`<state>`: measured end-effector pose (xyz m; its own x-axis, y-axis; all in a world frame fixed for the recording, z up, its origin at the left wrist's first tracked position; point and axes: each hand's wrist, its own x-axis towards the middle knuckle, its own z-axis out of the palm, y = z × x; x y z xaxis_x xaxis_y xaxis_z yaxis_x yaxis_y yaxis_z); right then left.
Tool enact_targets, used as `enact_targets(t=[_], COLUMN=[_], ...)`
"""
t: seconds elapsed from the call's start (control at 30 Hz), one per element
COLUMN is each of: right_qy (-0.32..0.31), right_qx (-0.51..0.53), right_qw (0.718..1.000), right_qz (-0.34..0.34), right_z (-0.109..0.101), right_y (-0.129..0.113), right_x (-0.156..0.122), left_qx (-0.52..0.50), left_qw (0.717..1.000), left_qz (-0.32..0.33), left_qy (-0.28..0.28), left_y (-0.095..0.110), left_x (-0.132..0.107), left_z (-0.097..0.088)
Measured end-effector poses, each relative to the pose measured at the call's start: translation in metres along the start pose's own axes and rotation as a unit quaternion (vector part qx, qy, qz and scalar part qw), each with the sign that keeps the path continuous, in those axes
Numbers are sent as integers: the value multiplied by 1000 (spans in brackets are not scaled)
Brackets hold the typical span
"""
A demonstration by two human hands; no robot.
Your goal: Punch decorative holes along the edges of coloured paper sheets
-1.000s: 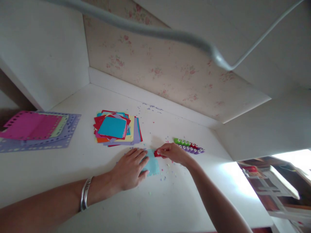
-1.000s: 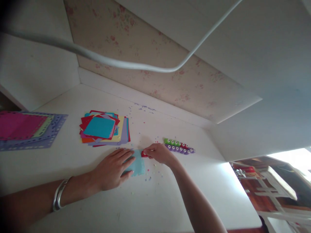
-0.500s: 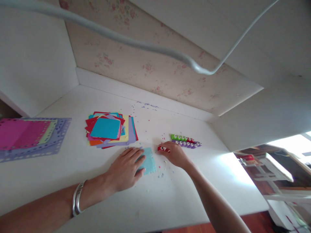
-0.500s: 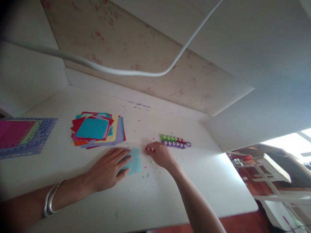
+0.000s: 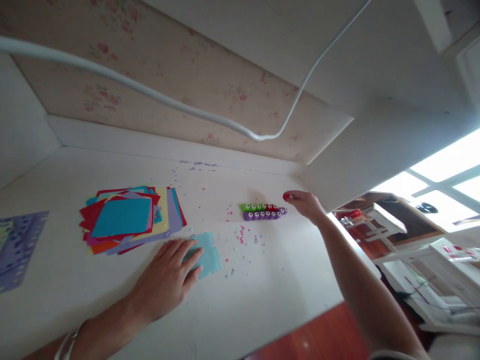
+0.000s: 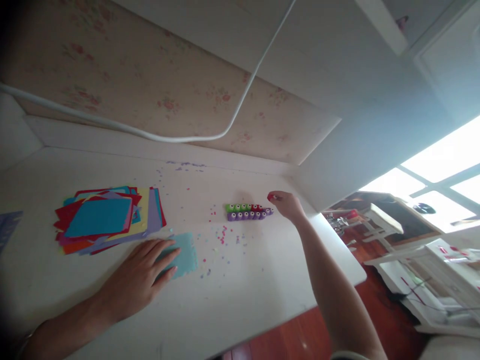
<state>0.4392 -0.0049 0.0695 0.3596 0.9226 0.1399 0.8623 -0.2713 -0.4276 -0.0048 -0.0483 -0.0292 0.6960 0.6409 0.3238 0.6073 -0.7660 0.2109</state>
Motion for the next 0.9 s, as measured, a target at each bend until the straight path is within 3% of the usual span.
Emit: enact_targets(t=[0.17, 0.47, 0.73, 0.9], right_qy=[-69, -96, 2, 72], right_qx=[-77, -93, -24, 107], right_qw=[994, 991, 1000, 991], right_qz=[-37, -20, 5, 26], right_z=[20, 44, 36, 38], right_y=[21, 23, 27, 2], right_x=[24, 34, 21, -30], left_qx=[-5, -10, -11, -45], left_qw=[1000, 1000, 1000, 997], left_qz=[-10, -14, 10, -28], left_qy=[1, -9, 1, 59], left_y=[1, 2, 3, 0], left_x=[0, 1, 2, 4], left_z=[-1, -4, -8, -20])
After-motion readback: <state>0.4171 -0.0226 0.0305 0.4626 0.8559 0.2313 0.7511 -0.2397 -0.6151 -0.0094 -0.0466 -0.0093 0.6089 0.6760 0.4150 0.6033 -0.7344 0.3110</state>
